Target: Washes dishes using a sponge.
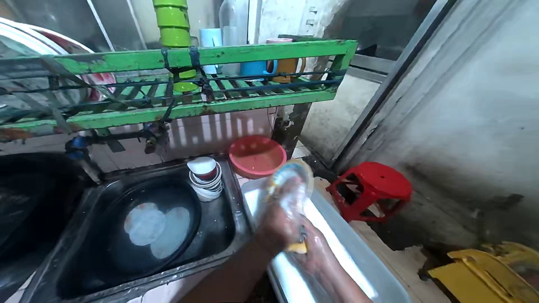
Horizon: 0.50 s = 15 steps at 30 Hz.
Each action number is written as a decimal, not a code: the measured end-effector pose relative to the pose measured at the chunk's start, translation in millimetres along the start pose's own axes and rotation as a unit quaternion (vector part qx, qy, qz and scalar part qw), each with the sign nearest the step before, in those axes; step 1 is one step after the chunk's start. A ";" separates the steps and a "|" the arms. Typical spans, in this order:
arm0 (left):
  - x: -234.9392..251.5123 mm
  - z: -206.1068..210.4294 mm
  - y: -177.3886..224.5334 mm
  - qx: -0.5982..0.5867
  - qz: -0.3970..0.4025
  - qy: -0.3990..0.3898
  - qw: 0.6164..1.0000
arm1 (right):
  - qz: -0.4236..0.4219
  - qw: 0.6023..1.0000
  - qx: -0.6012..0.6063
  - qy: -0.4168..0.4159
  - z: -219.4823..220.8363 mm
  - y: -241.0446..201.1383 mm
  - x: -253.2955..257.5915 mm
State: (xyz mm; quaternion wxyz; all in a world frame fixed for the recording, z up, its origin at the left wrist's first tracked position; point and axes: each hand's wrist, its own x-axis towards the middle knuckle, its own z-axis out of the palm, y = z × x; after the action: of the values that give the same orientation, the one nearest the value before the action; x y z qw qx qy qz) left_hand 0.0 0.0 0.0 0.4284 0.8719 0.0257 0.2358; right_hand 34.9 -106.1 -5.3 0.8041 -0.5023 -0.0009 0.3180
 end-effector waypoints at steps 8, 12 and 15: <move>-20.8 -107.2 -114.5 0.198 -0.332 0.128 0.913 | -0.150 0.950 -0.228 0.151 -72.6 -39.7 -19.8; 1.6 -35.7 -54.9 0.091 -0.172 -0.051 0.980 | -0.223 0.910 -0.296 0.184 -93.4 -35.4 -20.1; 1.5 39.3 8.3 0.111 0.000 -0.378 0.919 | -0.277 0.876 -0.341 0.197 -105.8 -28.3 -14.6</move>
State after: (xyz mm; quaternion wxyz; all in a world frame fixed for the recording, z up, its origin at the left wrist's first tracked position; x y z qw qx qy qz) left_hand 17.1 -33.7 -13.6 0.3067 0.9380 -0.1126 -0.1159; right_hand 71.6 -207.3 -30.1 0.6218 -0.7767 -0.0902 -0.0434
